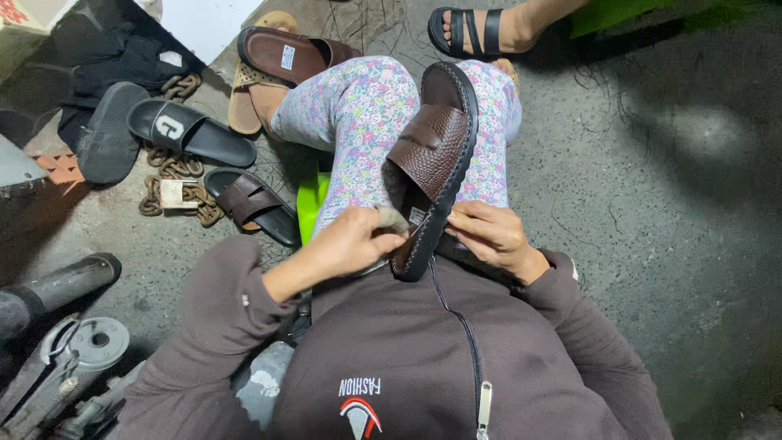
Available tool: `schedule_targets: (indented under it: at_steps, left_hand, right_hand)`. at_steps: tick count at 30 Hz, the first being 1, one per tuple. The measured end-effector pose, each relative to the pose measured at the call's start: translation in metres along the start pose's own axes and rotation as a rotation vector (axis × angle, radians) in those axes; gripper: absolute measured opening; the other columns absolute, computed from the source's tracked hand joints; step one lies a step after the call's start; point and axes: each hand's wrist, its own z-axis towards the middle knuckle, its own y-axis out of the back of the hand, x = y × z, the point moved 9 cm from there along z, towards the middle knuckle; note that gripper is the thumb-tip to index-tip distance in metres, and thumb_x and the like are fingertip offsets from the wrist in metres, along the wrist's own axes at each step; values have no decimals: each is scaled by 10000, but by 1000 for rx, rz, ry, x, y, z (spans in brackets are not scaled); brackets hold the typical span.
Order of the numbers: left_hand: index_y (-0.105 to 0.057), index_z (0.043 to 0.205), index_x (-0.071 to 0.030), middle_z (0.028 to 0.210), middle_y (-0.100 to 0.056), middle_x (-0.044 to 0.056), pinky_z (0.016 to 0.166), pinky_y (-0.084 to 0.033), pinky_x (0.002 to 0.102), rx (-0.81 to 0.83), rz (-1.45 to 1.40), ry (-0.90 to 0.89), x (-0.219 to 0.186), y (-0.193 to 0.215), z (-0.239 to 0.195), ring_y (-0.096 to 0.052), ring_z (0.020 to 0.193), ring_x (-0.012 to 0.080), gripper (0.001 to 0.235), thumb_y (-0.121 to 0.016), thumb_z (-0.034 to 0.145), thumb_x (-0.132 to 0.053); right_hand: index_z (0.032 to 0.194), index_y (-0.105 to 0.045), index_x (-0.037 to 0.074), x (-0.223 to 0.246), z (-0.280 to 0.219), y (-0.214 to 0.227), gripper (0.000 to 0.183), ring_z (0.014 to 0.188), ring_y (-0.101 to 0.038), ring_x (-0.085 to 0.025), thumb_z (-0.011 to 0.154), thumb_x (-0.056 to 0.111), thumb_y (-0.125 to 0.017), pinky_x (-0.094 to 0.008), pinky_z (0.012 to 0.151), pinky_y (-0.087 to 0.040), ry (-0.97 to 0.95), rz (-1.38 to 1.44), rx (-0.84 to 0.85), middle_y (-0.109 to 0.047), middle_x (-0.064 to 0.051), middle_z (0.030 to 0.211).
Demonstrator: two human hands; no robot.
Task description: The person sits on the floor and sews the sole of a brown leather sandal using a needle and thread. They pull the thread through the material repeatedly, then place the sandal on the floor and pick up another one to continue the sewing process.
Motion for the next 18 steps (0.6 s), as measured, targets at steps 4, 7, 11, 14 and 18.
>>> schedule_targets:
  at_steps: [4,7,11,14,18]
  left_hand:
    - [-656,1121,62,874,-708,226,517,-506,254,121,11,28,-6,20,-6,-540,498,134,264,-572,920,-86]
    - [-706,1010,14,757,-694,223,660,-541,429,128,85,-84,-22,30,-10,-666,670,344,244,-608,868,-160]
    - [-711,881,-22,702,-645,190,641,-508,425,154,125,-144,-20,33,-12,-632,653,321,182,-651,845,-190]
    - [-703,880,-35,746,-666,188,680,-528,431,141,70,-225,-14,35,-13,-663,720,337,139,-653,842,-159]
    - [-712,946,-78,991,-692,114,839,-521,377,91,-339,-502,-34,29,-10,-654,918,219,87,-662,877,-98]
  right_hand:
    - [935,-708,-75,-1,-1,1,126,617,-656,-347,824,-39,-661,-366,520,-521,19,28,9,-687,-251,858]
    - [931,-703,-86,2,3,-1,124,624,-652,-334,821,-53,-659,-360,546,-531,35,41,5,-680,-254,848]
    - [930,-699,-91,3,3,1,121,622,-652,-337,830,-45,-649,-355,542,-529,36,29,2,-680,-249,851]
    - [945,-700,-91,5,4,1,133,618,-654,-346,835,-45,-640,-357,535,-529,48,10,16,-679,-244,849]
    - [951,-699,-83,4,6,-2,135,615,-648,-353,839,-39,-637,-376,534,-527,27,2,23,-673,-240,850]
